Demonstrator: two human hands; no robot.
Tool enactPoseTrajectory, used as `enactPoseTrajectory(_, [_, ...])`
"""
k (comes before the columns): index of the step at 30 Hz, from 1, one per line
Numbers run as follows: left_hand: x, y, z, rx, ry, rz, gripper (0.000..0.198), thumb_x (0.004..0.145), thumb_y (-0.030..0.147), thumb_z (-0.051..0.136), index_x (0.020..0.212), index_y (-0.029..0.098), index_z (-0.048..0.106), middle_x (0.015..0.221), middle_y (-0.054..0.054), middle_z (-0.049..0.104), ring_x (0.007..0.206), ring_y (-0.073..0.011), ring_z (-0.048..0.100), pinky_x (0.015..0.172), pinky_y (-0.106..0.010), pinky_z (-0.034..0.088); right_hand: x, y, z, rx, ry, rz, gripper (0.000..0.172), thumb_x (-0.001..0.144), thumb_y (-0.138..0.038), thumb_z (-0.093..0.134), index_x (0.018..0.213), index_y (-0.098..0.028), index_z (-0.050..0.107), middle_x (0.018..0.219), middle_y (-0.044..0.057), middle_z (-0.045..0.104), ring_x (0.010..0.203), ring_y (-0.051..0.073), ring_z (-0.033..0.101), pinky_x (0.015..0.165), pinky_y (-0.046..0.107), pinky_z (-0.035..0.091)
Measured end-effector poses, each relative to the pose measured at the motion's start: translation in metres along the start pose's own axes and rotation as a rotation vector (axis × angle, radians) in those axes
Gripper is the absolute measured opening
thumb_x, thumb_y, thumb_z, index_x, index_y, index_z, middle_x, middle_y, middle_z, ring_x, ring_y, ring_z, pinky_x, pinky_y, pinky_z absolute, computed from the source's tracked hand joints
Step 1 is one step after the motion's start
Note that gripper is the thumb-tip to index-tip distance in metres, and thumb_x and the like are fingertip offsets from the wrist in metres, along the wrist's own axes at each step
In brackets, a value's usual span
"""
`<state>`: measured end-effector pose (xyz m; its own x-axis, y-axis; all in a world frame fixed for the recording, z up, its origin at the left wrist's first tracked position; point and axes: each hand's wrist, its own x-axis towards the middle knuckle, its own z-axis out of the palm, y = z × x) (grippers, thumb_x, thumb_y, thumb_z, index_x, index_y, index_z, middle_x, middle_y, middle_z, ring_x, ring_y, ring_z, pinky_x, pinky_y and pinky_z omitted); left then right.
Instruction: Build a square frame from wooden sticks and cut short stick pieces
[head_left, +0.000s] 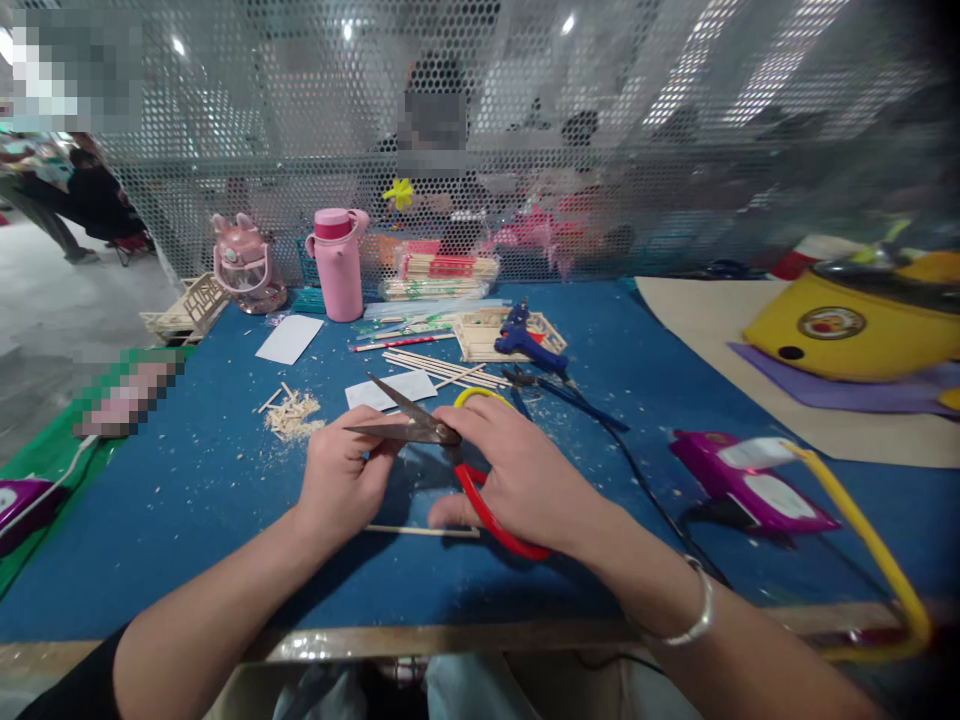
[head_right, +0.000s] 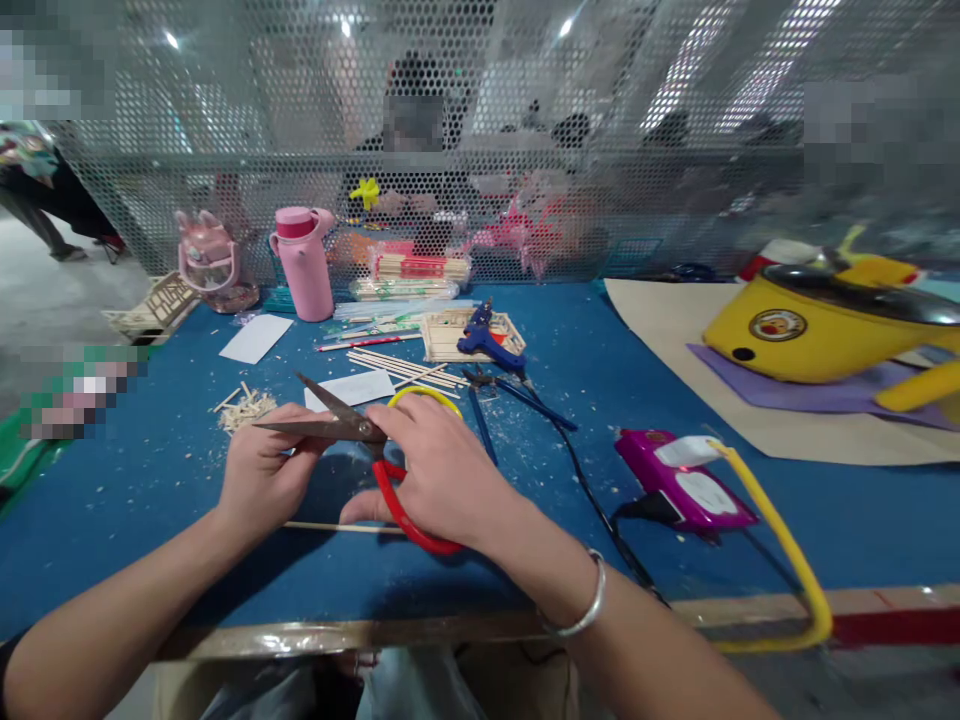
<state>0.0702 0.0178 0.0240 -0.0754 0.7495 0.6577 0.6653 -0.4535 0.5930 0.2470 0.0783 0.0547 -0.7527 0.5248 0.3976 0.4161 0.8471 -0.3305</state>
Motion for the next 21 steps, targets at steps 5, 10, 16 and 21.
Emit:
enactPoseTrajectory(5, [0.003, 0.002, 0.000, -0.048, 0.008, 0.006, 0.020, 0.079, 0.009, 0.052, 0.080, 0.017, 0.070, 0.077, -0.003, 0.068, 0.070, -0.0120, 0.061, 0.065, -0.021, 0.047, -0.001, 0.003, 0.005, 0.040, 0.059, 0.017, 0.065, 0.059, -0.070, 0.059, 0.092, -0.014, 0.062, 0.078, 0.008, 0.061, 0.072, 0.020, 0.054, 0.066, 0.029, 0.043])
enactPoseTrajectory(10, [0.004, 0.001, 0.001, -0.146, 0.007, -0.191, 0.013, 0.080, 0.021, 0.057, 0.083, 0.017, 0.068, 0.072, -0.003, 0.067, 0.064, -0.0116, 0.059, 0.060, -0.022, 0.046, 0.003, 0.009, 0.013, 0.218, 0.074, 0.105, 0.047, 0.068, -0.060, 0.061, 0.083, -0.015, 0.063, 0.061, 0.000, 0.057, 0.054, 0.011, 0.048, 0.052, 0.022, 0.036])
enactPoseTrajectory(16, [0.005, 0.004, 0.005, -0.479, 0.018, -0.455, 0.014, 0.071, 0.027, 0.066, 0.077, 0.014, 0.065, 0.070, -0.001, 0.064, 0.057, -0.0106, 0.059, 0.053, -0.020, 0.047, 0.018, 0.005, 0.009, 0.499, 0.226, 0.303, 0.027, 0.073, -0.035, 0.061, 0.090, -0.014, 0.059, 0.063, -0.002, 0.054, 0.054, 0.010, 0.046, 0.052, 0.021, 0.037])
enactPoseTrajectory(21, [0.007, 0.007, 0.004, -0.681, 0.062, -0.524, 0.033, 0.067, 0.029, 0.069, 0.097, 0.017, 0.064, 0.066, 0.003, 0.060, 0.055, -0.0101, 0.060, 0.048, -0.018, 0.046, 0.032, -0.011, 0.011, 0.816, 0.125, 0.358, 0.024, 0.064, -0.020, 0.058, 0.088, -0.016, 0.057, 0.064, -0.004, 0.053, 0.055, 0.009, 0.048, 0.056, 0.023, 0.040])
